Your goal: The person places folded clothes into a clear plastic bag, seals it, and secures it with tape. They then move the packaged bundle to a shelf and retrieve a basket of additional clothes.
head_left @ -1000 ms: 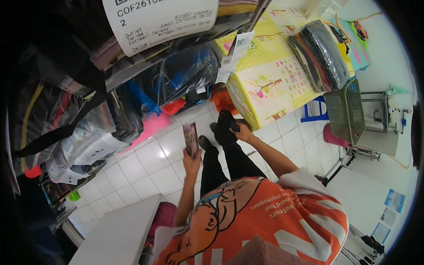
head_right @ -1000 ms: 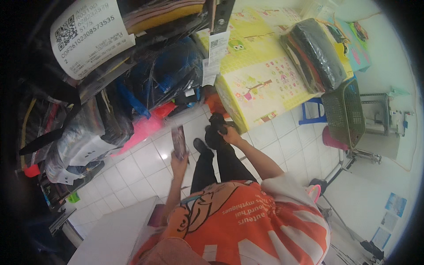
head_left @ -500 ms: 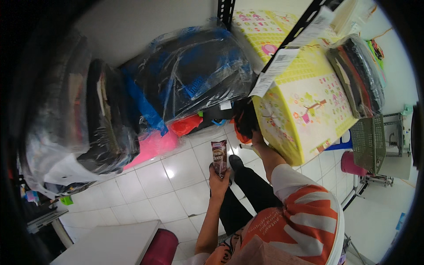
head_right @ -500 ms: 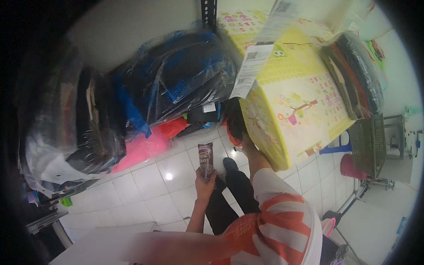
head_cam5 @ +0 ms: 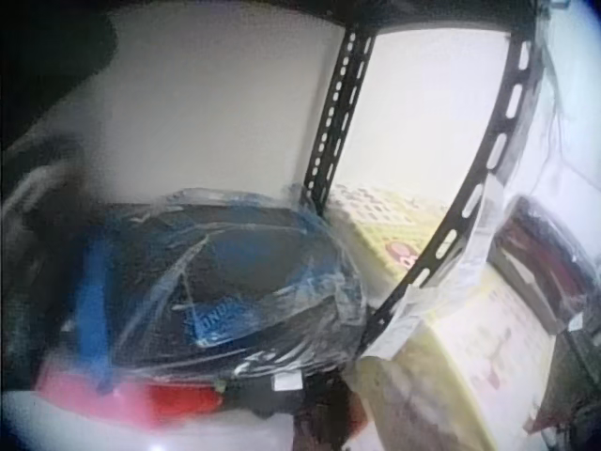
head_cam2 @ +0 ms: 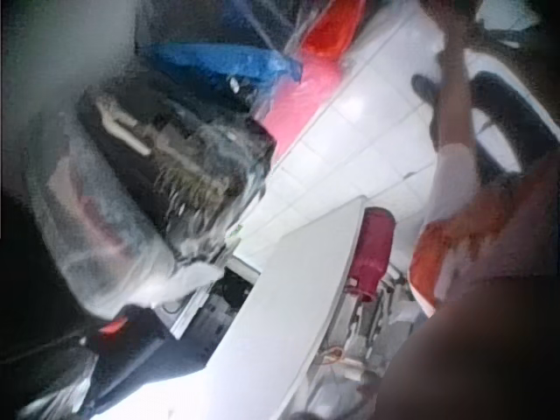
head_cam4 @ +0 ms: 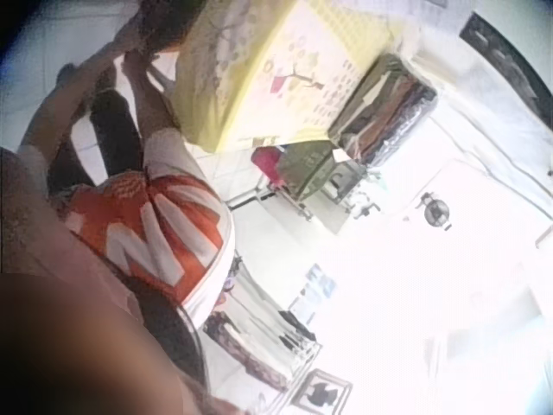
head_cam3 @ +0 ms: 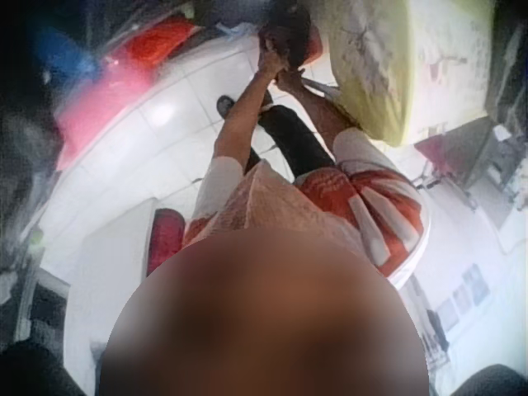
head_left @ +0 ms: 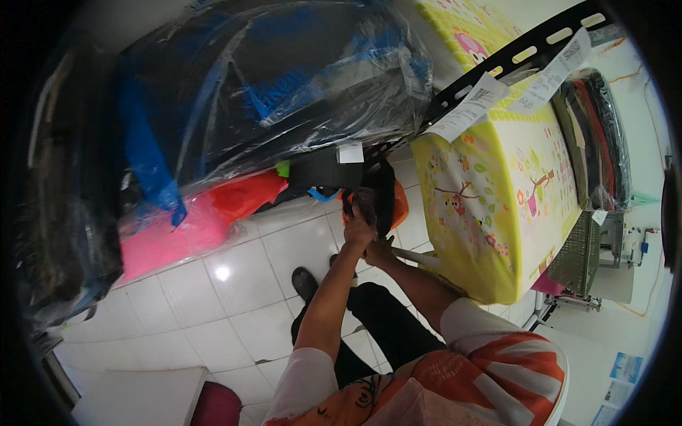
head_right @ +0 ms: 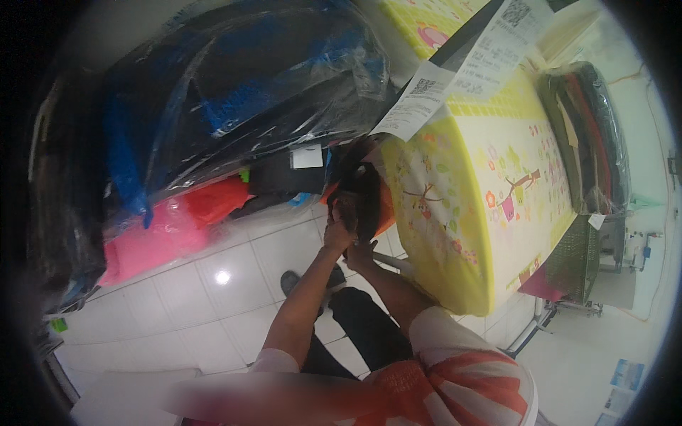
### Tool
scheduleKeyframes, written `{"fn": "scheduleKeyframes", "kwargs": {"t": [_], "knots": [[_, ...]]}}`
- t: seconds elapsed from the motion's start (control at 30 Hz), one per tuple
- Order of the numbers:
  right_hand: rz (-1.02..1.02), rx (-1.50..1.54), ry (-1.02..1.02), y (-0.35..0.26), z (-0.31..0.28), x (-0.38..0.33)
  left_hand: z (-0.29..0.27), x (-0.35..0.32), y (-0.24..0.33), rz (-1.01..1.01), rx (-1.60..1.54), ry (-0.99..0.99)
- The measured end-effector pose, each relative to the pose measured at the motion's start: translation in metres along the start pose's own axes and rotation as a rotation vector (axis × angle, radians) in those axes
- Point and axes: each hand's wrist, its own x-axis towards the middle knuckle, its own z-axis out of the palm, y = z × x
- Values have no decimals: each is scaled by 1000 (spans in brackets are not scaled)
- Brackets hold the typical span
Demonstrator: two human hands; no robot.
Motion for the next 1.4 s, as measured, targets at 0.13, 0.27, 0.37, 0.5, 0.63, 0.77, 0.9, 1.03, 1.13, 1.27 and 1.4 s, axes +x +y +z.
{"fn": "scheduleKeyframes", "kwargs": {"t": [0.13,0.27,0.37,0.5,0.63,0.77,0.9,1.03,1.13,1.27,1.4], "knots": [[-36,-143,-21,-8,-20,-17,33,38,-17,-18,211,-101],[19,-64,50,-15,-24,-28,49,66,-53,107,177,108],[30,-26,26,-14,-23,-30,40,85,-67,217,187,43],[-1,-37,85,-6,-24,-36,21,85,-60,90,209,106],[-183,15,257,-14,-39,-86,4,37,-62,87,101,167],[-374,202,24,-29,-92,-186,-14,-45,-64,-7,64,94],[-634,413,-149,-22,-182,-296,-62,-155,-19,159,-33,186],[-678,704,-53,22,-273,-368,-131,-259,76,295,-247,129],[-459,1094,270,95,-331,-396,-176,-315,140,318,-325,9],[-43,1212,1007,219,-380,-421,-207,-330,206,340,-355,-87],[259,1279,1506,339,-402,-435,-207,-299,267,388,-456,-163]]}}
